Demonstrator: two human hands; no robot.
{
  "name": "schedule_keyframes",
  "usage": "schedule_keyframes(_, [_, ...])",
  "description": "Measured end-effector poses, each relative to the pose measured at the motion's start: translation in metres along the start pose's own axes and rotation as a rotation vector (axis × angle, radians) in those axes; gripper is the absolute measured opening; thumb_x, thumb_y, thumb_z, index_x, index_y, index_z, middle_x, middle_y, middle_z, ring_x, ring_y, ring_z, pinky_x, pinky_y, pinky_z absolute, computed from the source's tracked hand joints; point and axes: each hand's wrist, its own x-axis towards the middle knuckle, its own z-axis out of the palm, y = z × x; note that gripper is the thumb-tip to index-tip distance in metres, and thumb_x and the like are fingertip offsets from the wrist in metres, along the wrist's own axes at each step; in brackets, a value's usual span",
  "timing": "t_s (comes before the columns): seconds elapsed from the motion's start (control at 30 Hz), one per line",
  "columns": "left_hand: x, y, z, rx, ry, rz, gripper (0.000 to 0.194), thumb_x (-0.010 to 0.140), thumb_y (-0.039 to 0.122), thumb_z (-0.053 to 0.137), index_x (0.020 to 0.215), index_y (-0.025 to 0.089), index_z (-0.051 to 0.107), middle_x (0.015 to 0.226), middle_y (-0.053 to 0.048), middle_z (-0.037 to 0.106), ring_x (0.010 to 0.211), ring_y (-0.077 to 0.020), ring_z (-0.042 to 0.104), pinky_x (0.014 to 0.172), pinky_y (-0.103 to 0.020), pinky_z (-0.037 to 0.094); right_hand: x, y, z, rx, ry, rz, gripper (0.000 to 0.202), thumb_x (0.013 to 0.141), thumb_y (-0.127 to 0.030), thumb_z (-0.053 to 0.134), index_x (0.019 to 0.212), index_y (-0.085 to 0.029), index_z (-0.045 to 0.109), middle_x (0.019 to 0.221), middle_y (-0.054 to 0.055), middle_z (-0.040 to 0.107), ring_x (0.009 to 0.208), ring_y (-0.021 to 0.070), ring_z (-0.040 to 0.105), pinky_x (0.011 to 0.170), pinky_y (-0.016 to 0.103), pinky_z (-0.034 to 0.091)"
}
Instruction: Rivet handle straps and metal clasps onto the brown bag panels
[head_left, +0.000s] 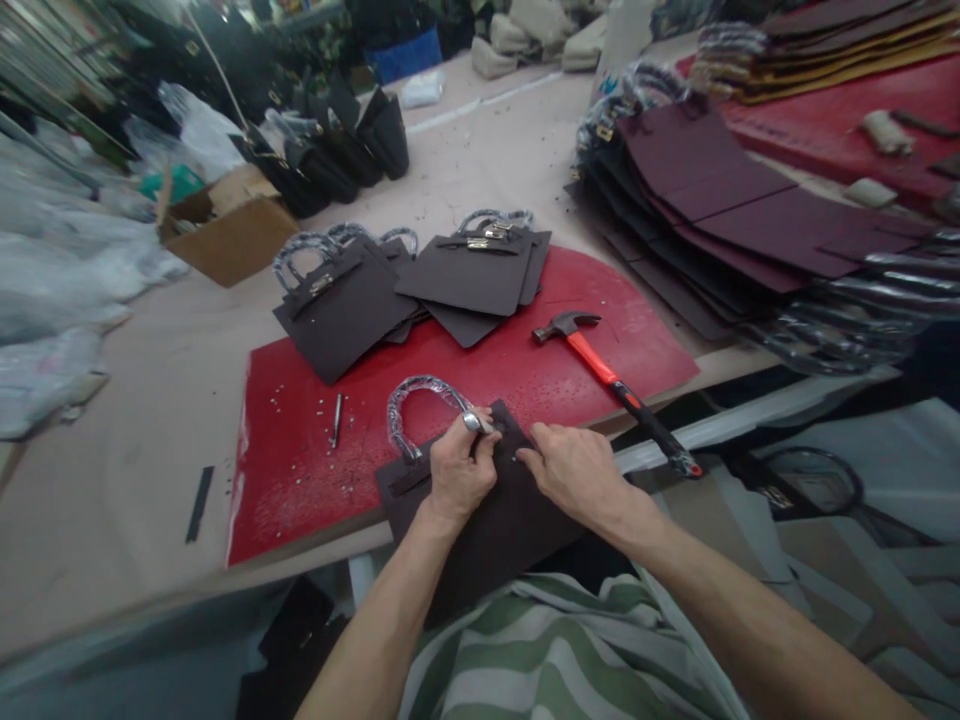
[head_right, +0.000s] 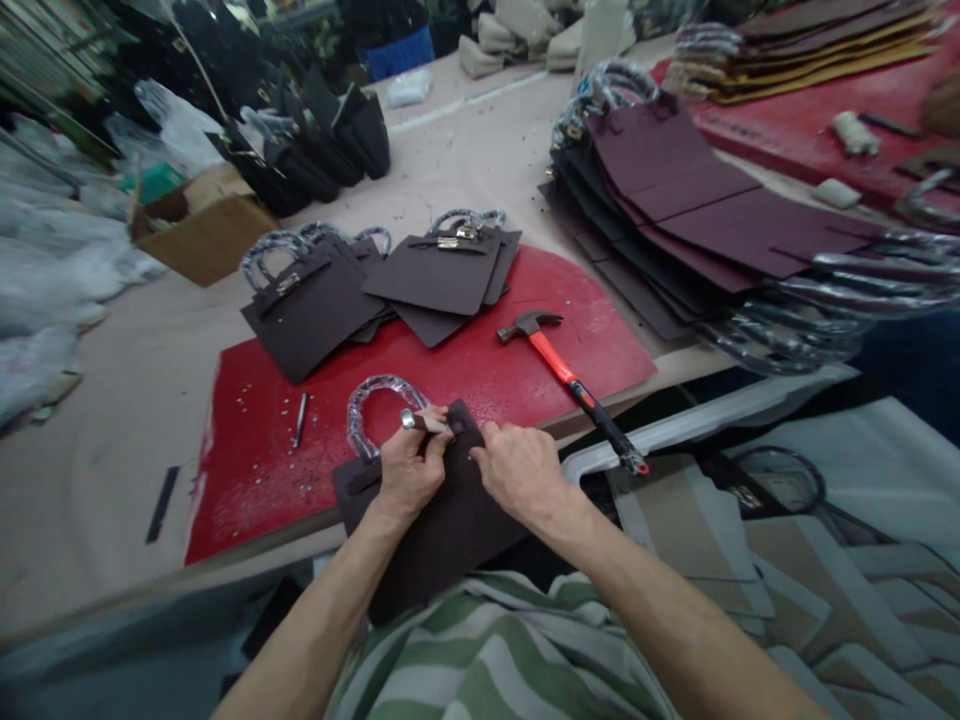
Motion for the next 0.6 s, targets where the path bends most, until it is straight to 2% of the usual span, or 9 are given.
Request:
schedule_keyframes(0.1, [0.0,0.002,0.0,-0.008,-0.01,0.0,0.008,0.088,0.015,0.058,0.093,0.019,0.063,0.101,-0.008,0.073,0.1,-0.0206,0.072,0.093,-0.032,0.057,0.001,0.03,-0.006,-0.022,0.249,0.02,0.022,0.097,-0.037,0.05,0.095,-0.018,0.062,0.095,0.012,0.069,0.087,0.0236,0.064,0.072,0.032,0.04])
schedule_keyframes(0.17, [0.0,0.003,0.001,-0.022,-0.011,-0.01,0.01,0.088,0.014,0.059,0.095,0.019,0.063,0.102,-0.008,0.073,0.099,-0.0206,0.072,0.092,-0.032,0.057,0.005,0.055,-0.01,-0.053,0.406,0.065,0.021,0.093,-0.035,0.054,0.098,-0.016,0.061,0.101,0.015,0.065,0.095,0.0267,0.06,0.078,0.034,0.041])
schedule_keyframes(0.23, [-0.001,0.003,0.002,-0.038,-0.019,-0.028,0.012,0.088,0.014,0.059,0.098,0.019,0.064,0.104,-0.008,0.073,0.098,-0.0208,0.072,0.091,-0.033,0.057,0.012,0.077,-0.015,-0.046,0.435,0.13,0.025,0.088,-0.035,0.058,0.101,-0.014,0.06,0.104,0.018,0.061,0.1,0.0313,0.056,0.082,0.038,0.041])
schedule_keyframes(0.3, [-0.001,0.002,0.003,-0.051,-0.028,-0.042,0.013,0.088,0.014,0.059,0.098,0.019,0.064,0.105,-0.008,0.073,0.098,-0.021,0.072,0.092,-0.033,0.057,0.019,0.093,-0.019,0.144,0.363,0.236,0.02,0.083,-0.031,0.06,0.095,-0.015,0.057,0.103,0.019,0.058,0.102,0.0328,0.054,0.083,0.04,0.04])
schedule_keyframes(0.4, [0.0,0.001,0.004,-0.055,-0.026,-0.038,0.012,0.087,0.013,0.06,0.096,0.019,0.064,0.105,-0.008,0.073,0.099,-0.0216,0.071,0.094,-0.034,0.057,0.029,0.104,-0.027,0.551,0.203,0.344,0.015,0.075,-0.026,0.062,0.08,-0.021,0.049,0.089,0.012,0.056,0.092,0.0272,0.055,0.076,0.036,0.043])
schedule_keyframes(0.47, [0.001,0.002,0.003,-0.056,-0.016,-0.021,0.013,0.087,0.013,0.06,0.097,0.02,0.065,0.105,-0.008,0.073,0.1,-0.0218,0.071,0.094,-0.033,0.057,0.032,0.102,-0.034,0.71,0.079,0.33,0.018,0.071,-0.028,0.064,0.074,-0.022,0.047,0.076,0.007,0.054,0.073,0.0207,0.054,0.064,0.032,0.044])
schedule_keyframes(0.53, [0.002,0.003,0.003,-0.058,-0.013,-0.007,0.016,0.086,0.012,0.06,0.1,0.02,0.066,0.105,-0.007,0.073,0.1,-0.0216,0.071,0.093,-0.033,0.057,0.03,0.095,-0.043,0.816,-0.044,0.285,0.02,0.071,-0.034,0.062,0.071,-0.023,0.046,0.067,0.002,0.049,0.055,0.0143,0.045,0.051,0.029,0.042])
schedule_keyframes(0.6, [0.003,0.004,0.002,-0.057,-0.024,-0.009,0.018,0.086,0.012,0.061,0.101,0.021,0.066,0.105,-0.007,0.073,0.099,-0.0212,0.071,0.092,-0.032,0.057,0.02,0.083,-0.054,0.906,-0.131,0.255,0.023,0.075,-0.043,0.057,0.073,-0.023,0.044,0.063,-0.002,0.043,0.046,0.01,0.034,0.042,0.027,0.037])
